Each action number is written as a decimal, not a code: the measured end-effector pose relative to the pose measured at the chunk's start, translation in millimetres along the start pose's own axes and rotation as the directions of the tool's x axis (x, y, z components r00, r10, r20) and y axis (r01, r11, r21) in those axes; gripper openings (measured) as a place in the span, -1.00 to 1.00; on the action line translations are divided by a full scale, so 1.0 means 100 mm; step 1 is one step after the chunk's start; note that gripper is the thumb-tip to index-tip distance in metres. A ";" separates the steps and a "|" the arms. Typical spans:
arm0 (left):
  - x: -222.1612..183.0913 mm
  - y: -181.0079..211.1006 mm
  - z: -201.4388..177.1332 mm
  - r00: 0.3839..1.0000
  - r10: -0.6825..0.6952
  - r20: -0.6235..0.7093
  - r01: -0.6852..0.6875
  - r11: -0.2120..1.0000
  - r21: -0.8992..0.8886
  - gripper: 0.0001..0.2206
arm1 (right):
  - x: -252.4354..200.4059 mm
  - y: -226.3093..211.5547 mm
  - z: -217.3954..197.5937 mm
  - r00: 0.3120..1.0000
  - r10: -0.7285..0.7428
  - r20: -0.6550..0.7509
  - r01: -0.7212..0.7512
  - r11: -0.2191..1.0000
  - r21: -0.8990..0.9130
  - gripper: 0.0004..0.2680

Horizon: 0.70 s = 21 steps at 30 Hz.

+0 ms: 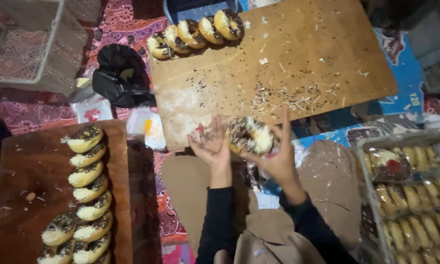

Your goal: The person picks up chocolate-frosted donuts from a wooden board and places them into clear plastic bags. They then place the packaged donuts into a white plastic crate. The process is repeated for multiple donuts.

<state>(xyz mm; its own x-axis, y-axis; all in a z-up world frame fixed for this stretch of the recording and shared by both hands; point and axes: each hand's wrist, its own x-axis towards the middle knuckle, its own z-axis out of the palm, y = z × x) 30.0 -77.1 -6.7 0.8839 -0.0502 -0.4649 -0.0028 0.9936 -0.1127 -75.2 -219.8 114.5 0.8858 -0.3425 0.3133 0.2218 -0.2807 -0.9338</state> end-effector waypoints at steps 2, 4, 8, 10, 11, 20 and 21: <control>-0.19 -0.21 -0.03 0.998 0.002 0.068 -0.002 1.000 0.008 -0.46 | -0.19 -0.21 -0.05 1.000 0.021 -0.019 -0.024 0.982 -0.189 -0.01; -0.41 -0.39 0.01 0.994 -0.007 0.112 0.001 0.999 0.054 -0.45 | -0.26 -0.34 -0.06 0.996 -0.062 -0.059 0.024 0.860 -0.509 -0.07; -0.84 -0.59 0.22 0.953 -0.096 0.287 0.057 0.989 0.139 -0.44 | -0.16 -0.38 -0.02 0.992 -0.123 -0.011 0.094 0.813 -0.575 -0.10; -0.99 -0.61 0.35 0.920 -0.135 0.369 0.074 0.982 0.175 -0.42 | -0.15 -0.34 0.00 0.996 -0.088 -0.009 0.067 0.822 -0.566 -0.06; -1.05 -0.61 0.40 0.917 -0.136 0.374 0.064 0.978 0.200 -0.40 | -0.17 -0.32 -0.01 0.994 -0.103 0.034 0.106 0.850 -0.517 -0.05; -1.31 -0.60 0.54 0.772 -0.325 0.546 0.216 0.942 0.256 -0.20 | -0.26 -0.23 -0.12 0.964 -0.265 0.022 0.238 0.824 -0.515 -0.06; -1.31 -0.60 0.49 0.739 -0.356 0.572 0.239 0.932 0.271 -0.18 | -0.27 -0.22 -0.15 0.956 -0.292 0.038 0.263 0.787 -0.558 -0.08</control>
<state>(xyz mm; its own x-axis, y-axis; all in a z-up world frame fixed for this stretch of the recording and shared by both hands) -62.7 -125.4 103.9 0.9219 -0.3328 0.1985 0.3353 0.9419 0.0221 -110.1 -217.8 129.2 0.7975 -0.2109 0.5653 0.1795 -0.8116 -0.5560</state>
